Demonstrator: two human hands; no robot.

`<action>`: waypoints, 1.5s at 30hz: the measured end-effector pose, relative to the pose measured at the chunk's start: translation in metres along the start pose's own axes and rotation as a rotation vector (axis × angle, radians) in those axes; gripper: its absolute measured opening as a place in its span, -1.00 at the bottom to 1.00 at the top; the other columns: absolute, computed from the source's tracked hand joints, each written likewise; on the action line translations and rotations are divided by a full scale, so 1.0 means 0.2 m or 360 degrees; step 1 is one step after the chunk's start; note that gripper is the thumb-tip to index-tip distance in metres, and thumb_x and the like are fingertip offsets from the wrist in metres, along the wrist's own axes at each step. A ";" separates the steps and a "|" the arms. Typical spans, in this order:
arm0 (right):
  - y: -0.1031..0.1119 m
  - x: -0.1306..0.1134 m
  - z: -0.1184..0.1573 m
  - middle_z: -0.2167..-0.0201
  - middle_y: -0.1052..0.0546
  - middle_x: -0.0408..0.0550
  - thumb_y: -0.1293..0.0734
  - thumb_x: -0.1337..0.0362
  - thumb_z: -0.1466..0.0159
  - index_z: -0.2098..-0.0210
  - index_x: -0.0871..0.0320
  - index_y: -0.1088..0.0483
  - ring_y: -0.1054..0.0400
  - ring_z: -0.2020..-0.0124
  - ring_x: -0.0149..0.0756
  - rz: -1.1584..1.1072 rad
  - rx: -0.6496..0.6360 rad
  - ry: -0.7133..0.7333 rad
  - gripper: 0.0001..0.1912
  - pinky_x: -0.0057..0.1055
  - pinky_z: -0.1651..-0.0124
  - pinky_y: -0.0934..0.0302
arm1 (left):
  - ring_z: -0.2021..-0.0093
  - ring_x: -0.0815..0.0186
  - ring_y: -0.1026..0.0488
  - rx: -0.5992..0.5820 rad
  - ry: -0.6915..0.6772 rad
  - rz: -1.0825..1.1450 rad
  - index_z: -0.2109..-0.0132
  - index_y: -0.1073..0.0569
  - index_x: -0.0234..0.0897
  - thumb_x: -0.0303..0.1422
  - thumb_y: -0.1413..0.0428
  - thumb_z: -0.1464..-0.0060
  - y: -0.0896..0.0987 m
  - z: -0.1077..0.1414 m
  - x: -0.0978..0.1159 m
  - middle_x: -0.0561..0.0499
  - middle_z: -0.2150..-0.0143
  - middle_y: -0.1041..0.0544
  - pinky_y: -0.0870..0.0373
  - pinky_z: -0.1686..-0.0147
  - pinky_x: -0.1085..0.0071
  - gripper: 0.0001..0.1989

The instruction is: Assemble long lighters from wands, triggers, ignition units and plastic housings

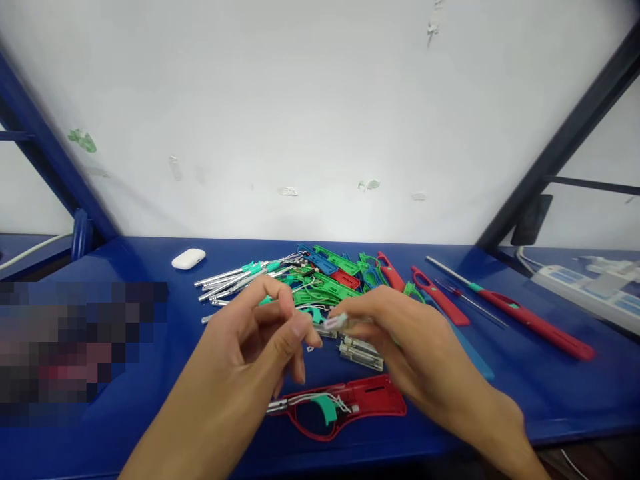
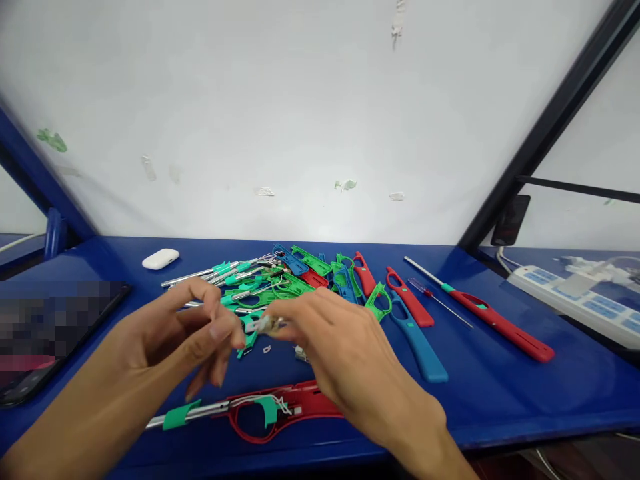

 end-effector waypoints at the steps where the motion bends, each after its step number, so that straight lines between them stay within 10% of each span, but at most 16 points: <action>1: 0.02 0.03 0.01 0.12 -0.59 -0.20 -0.19 0.39 -0.56 -0.10 0.00 -0.34 -0.47 0.20 -0.42 -0.0055 0.0007 -0.0110 -0.78 -0.50 0.14 -0.35 | 0.58 0.45 -0.35 0.0053 -0.0043 -0.0100 0.21 -0.31 -0.10 -0.05 -0.13 -0.32 0.02 0.02 0.01 0.21 0.49 -0.49 -0.26 0.63 0.59 -0.72; 7: -0.01 0.16 0.12 0.22 -0.48 -0.20 -0.20 0.12 -0.57 0.03 -0.02 -0.30 -0.39 0.28 -0.35 -0.0114 -0.0230 -0.0571 -0.88 -0.43 0.20 -0.33 | 0.38 0.43 -0.50 0.0216 -0.0513 -0.0805 0.11 -0.43 -0.05 -0.31 -0.10 -0.37 -0.02 0.17 -0.01 0.17 0.27 -0.57 -0.46 0.37 0.56 -0.97; 14: -0.22 0.14 0.23 0.17 -0.58 -0.18 -0.36 0.35 -0.46 -0.12 -0.11 -0.50 -0.47 0.14 -0.26 -0.0043 -0.0611 -0.0352 -0.70 -0.31 0.03 -0.28 | 0.15 0.30 -0.46 0.0082 -0.1123 -0.1188 -0.06 -0.51 -0.15 -0.55 -0.10 -0.31 -0.19 0.31 -0.10 -0.02 0.10 -0.56 -0.54 0.15 0.41 -0.73; 27: -0.24 0.09 0.27 0.29 -0.60 -0.12 -0.18 0.56 -0.39 0.02 0.04 -0.55 -0.43 0.29 -0.27 -0.0041 -0.0345 -0.0115 -0.59 -0.31 0.18 -0.23 | 0.28 0.31 -0.46 -0.0027 -0.1082 -0.1415 -0.01 -0.52 -0.28 -0.60 0.02 -0.32 -0.25 0.32 -0.18 -0.04 0.22 -0.51 -0.56 0.32 0.42 -0.71; 33: -0.21 0.07 0.25 0.36 -0.58 -0.13 -0.24 0.52 -0.39 0.07 0.07 -0.56 -0.40 0.35 -0.29 -0.0077 -0.0161 -0.0063 -0.68 -0.35 0.24 -0.26 | 0.25 0.26 -0.49 0.0051 -0.1117 -0.1602 -0.29 -0.41 -0.32 -0.56 -0.01 -0.32 -0.27 0.32 -0.18 -0.05 0.19 -0.55 -0.58 0.22 0.32 -0.57; 37: -0.20 0.05 0.24 0.37 -0.58 -0.15 -0.21 0.51 -0.40 0.09 0.05 -0.54 -0.41 0.36 -0.30 -0.0130 -0.0154 -0.0080 -0.67 -0.35 0.25 -0.28 | 0.37 0.27 -0.44 0.0040 -0.1034 -0.1543 -0.03 -0.53 -0.23 -0.61 0.03 -0.25 -0.29 0.27 -0.17 0.01 0.30 -0.52 -0.54 0.36 0.33 -0.65; 45: -0.25 0.13 0.32 0.03 -0.56 -0.11 -0.18 0.18 -0.56 -0.09 -0.07 -0.25 -0.48 0.00 -0.18 -0.0185 -0.0520 -0.0522 -0.86 0.04 -0.26 -0.21 | 0.15 0.20 -0.55 0.0125 -0.1071 -0.1454 -0.06 -0.54 -0.22 -0.65 0.01 -0.20 -0.27 0.29 -0.17 -0.04 0.09 -0.62 -0.62 0.17 0.27 -0.59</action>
Point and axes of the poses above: each hand's wrist, its own z-axis away from the middle knuckle, its own y-axis out of the back of the hand, x = y × z, the point moved 9 cm from there along -z, towards the middle knuckle
